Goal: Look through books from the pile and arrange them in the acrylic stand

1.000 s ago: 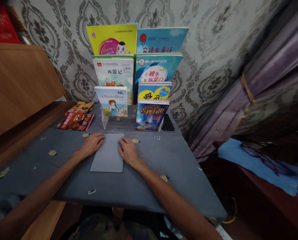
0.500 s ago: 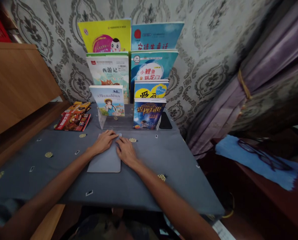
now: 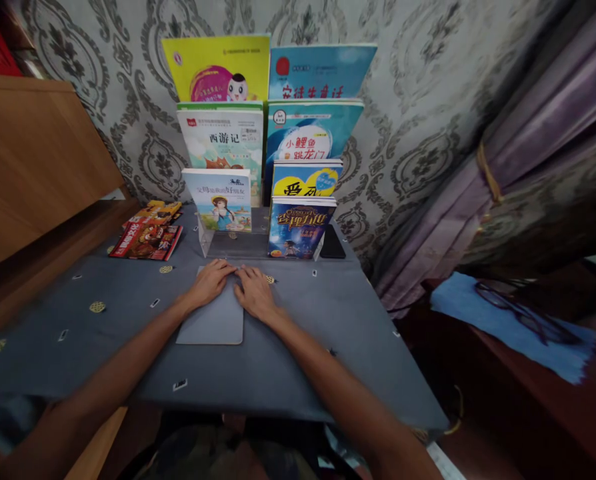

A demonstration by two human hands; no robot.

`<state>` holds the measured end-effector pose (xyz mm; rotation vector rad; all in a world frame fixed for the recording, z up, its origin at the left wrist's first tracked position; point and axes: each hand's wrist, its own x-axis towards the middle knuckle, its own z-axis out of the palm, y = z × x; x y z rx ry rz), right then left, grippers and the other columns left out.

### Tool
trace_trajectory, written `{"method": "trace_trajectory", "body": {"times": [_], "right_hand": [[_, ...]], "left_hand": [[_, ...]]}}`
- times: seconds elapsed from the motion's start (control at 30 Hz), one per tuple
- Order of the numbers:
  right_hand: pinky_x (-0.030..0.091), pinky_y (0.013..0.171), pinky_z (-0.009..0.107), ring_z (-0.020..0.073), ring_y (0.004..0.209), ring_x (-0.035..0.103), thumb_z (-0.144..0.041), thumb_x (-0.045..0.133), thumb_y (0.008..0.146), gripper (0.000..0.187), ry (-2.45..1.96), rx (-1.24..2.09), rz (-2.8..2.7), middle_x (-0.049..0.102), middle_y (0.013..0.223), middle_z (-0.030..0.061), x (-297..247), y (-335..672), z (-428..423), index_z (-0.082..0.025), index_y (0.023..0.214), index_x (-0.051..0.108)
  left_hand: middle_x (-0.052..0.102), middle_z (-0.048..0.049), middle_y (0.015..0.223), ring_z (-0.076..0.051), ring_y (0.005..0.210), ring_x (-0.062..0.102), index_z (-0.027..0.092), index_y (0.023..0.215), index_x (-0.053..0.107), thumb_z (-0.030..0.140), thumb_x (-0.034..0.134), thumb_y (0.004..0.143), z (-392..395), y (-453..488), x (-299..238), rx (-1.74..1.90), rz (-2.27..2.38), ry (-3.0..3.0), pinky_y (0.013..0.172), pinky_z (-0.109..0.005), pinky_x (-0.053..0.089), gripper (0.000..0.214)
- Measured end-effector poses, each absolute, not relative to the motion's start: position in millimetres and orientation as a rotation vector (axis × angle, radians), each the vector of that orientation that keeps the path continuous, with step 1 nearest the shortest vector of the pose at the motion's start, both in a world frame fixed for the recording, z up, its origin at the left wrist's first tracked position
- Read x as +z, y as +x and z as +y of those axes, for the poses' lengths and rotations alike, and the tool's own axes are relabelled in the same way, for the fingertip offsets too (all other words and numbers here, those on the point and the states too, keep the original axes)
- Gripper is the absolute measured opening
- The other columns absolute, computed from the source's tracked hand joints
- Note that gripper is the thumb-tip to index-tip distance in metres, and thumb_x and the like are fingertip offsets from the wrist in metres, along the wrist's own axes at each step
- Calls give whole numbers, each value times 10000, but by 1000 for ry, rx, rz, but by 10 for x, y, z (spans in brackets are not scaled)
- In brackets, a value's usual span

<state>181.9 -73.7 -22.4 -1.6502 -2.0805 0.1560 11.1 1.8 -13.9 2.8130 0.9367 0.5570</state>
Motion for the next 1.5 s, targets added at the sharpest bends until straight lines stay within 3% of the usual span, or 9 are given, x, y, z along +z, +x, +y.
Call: {"method": "trace_trajectory", "body": {"times": [0.4,0.63,1.0,1.5], "right_hand": [[435,1057,452,247,1188,574,-114,512,885,391,-1545,323,-1965,684,1249,123,-208,1933,-750,-163,1253,636],[471,1009,455,242,1139,608,-58,453,878,457,-1513,408,-1950,717,1199,88,-228,2039,-813,-220,1249,666],[446,1039,468,241,1199,590,-82,436,890,487,-1500,449,-1854,731,1182,79,-237,2025,-840,-200,1354,527],[451,1028,471,245,1177,609,-77,480,887,458,-1548,461,-1839,730,1212,77,-203,1997,-856,-204,1319,564]], "left_hand": [[627,-84,1122,-237,1050,527,213,1264,647,95,405,933,5,105,-167,560,961,2828,942,-398,462,427],[630,-74,1133,-225,1060,536,217,1240,652,107,394,954,11,102,-183,585,929,2821,964,-405,453,401],[620,-88,1199,-241,1113,536,224,1267,644,128,465,957,-160,76,-58,475,806,2952,969,-405,450,370],[630,-89,1218,-227,1163,555,281,1275,659,98,480,936,-659,-160,-46,498,493,2914,1027,-440,456,424]]}}
